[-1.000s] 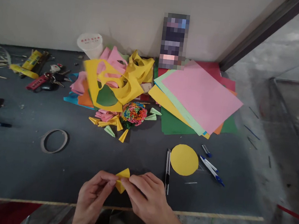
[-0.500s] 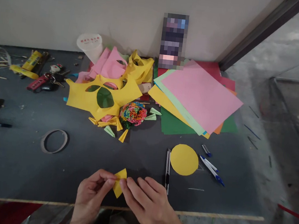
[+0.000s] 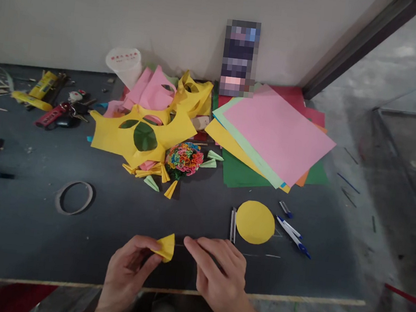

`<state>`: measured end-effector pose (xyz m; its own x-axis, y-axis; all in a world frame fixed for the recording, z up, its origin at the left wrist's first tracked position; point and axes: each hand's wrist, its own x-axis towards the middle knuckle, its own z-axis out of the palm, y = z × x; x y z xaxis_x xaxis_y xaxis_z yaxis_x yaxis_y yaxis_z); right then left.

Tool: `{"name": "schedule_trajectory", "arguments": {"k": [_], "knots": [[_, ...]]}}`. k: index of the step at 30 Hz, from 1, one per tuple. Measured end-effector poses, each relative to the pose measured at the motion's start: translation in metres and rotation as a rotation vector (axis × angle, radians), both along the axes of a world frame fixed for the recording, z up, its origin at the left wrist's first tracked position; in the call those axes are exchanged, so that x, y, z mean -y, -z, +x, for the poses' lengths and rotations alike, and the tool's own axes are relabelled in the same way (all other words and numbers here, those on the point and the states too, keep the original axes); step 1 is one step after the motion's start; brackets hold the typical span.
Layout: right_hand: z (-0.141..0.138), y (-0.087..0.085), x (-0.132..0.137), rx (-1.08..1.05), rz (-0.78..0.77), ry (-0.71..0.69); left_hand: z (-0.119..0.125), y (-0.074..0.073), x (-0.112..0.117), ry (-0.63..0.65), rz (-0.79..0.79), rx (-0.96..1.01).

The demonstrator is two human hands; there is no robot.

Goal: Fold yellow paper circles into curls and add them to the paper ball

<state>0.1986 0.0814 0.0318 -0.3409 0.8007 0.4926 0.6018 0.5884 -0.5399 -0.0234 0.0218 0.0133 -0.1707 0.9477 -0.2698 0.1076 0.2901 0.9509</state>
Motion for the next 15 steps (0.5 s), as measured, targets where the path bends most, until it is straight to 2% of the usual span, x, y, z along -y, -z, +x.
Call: {"name": "schedule_trajectory", "arguments": {"k": [2, 5, 9, 12, 15], "knots": [[-0.003, -0.005, 0.001, -0.052, -0.123, -0.067, 0.001, 0.001, 0.001, 0.025, 0.068, -0.135], [-0.007, -0.011, 0.0, -0.111, -0.285, -0.141, 0.0, 0.001, 0.002, 0.093, 0.252, -0.309], [-0.011, -0.015, -0.003, -0.122, -0.386, -0.164, -0.003, 0.002, 0.0, 0.225, 0.428, -0.365], [-0.013, -0.018, -0.003, -0.135, -0.411, -0.159, -0.002, 0.004, 0.0, 0.232, 0.431, -0.338], [-0.015, -0.019, -0.003, -0.118, -0.408, -0.114, 0.003, 0.002, 0.003, 0.134, 0.329, -0.26]]}}
